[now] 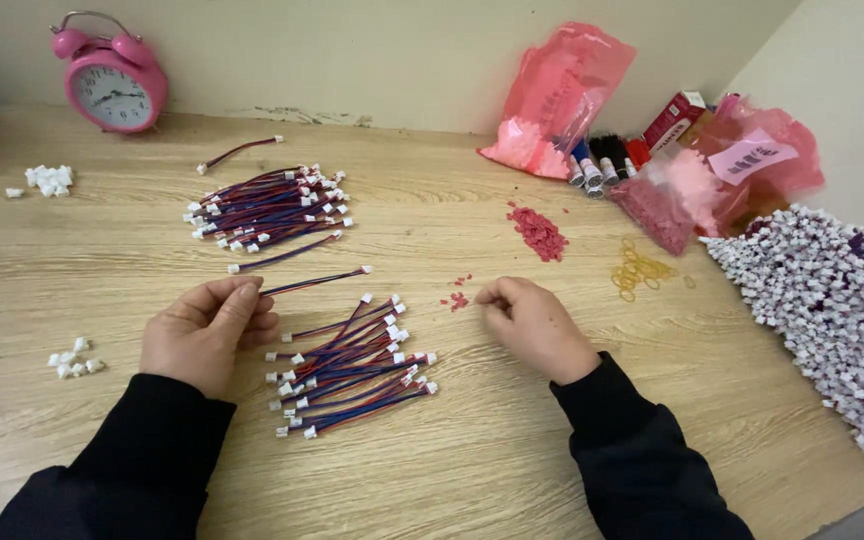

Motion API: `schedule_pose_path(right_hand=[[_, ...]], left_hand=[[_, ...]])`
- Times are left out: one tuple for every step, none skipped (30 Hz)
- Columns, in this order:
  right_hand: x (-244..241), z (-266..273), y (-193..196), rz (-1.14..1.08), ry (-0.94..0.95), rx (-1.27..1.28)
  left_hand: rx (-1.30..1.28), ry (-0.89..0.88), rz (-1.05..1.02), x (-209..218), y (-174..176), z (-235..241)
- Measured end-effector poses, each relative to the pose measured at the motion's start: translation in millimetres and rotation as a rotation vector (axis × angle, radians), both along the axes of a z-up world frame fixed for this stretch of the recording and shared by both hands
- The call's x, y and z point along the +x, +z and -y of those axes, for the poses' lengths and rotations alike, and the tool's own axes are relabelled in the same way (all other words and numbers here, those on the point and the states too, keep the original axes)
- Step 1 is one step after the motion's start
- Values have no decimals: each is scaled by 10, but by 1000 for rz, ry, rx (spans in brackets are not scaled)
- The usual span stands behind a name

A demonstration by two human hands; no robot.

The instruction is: Assembling small wire harnesses by attaching plastic connectors to the ends of multi-colored wires.

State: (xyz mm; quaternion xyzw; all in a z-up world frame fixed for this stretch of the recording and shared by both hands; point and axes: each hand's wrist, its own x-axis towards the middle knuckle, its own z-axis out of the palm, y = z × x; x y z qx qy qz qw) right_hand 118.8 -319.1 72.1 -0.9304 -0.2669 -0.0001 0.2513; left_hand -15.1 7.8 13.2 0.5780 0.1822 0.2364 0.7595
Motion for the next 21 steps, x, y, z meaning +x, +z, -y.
schedule_pose_path(right_hand=[[-28, -42, 27, 2, 2, 0], [-58, -86, 51, -7, 24, 40], [-90, -136, 75, -18, 47, 79], [-87, -181, 118, -19, 51, 78], [-90, -220, 158, 8, 79, 52], [-93, -259, 198, 34, 107, 27], [-92, -288, 207, 34, 109, 26], [-91, -318, 218, 57, 109, -8], [-89, -349, 231, 80, 110, -42], [-49, -360, 195, 81, 113, -43], [-9, -373, 159, 120, 124, -120], [32, -388, 123, 158, 136, -197], [47, -417, 109, 158, 139, -198], [61, -446, 97, 144, 139, -196], [74, -477, 85, 129, 140, -192], [108, -504, 58, 129, 144, -192], [147, -531, 36, 142, 153, -225], [185, -559, 17, 156, 163, -258], [200, -558, 20, 162, 168, -256], [211, -565, 24, 144, 147, -216], [231, -636, 15, 127, 139, -172]], left_hand=[[0, 2, 2, -3, 17, 13], [-9, 5, 1, -8, 33, 23], [-20, 11, -2, -21, 48, 31], [-21, 14, -3, -12, 35, 24], [-19, 0, -3, -4, 21, 20], [-16, -13, -3, 3, 7, 17], [-17, -12, -3, 0, 12, 22], [-19, -9, 0, -2, 18, 26], [-21, -6, 4, -2, 25, 31], [-21, -4, 5, 2, 9, 30], [-28, -5, 9, 8, -7, 28], [-35, -7, 13, 13, -24, 24], [-36, -4, 13, 15, -16, 21], [-31, -12, -1, 17, -8, 18], [-25, -20, -15, 15, 7, 13], [-25, -16, -15, 16, -12, 11], [-25, -16, -10, 28, -28, 6], [-25, -15, -5, 37, -42, 1], [-22, -9, 1, 70, -87, 9], [-34, -6, -1, 99, -130, 10], [-42, 10, -3, 103, -176, -38]])
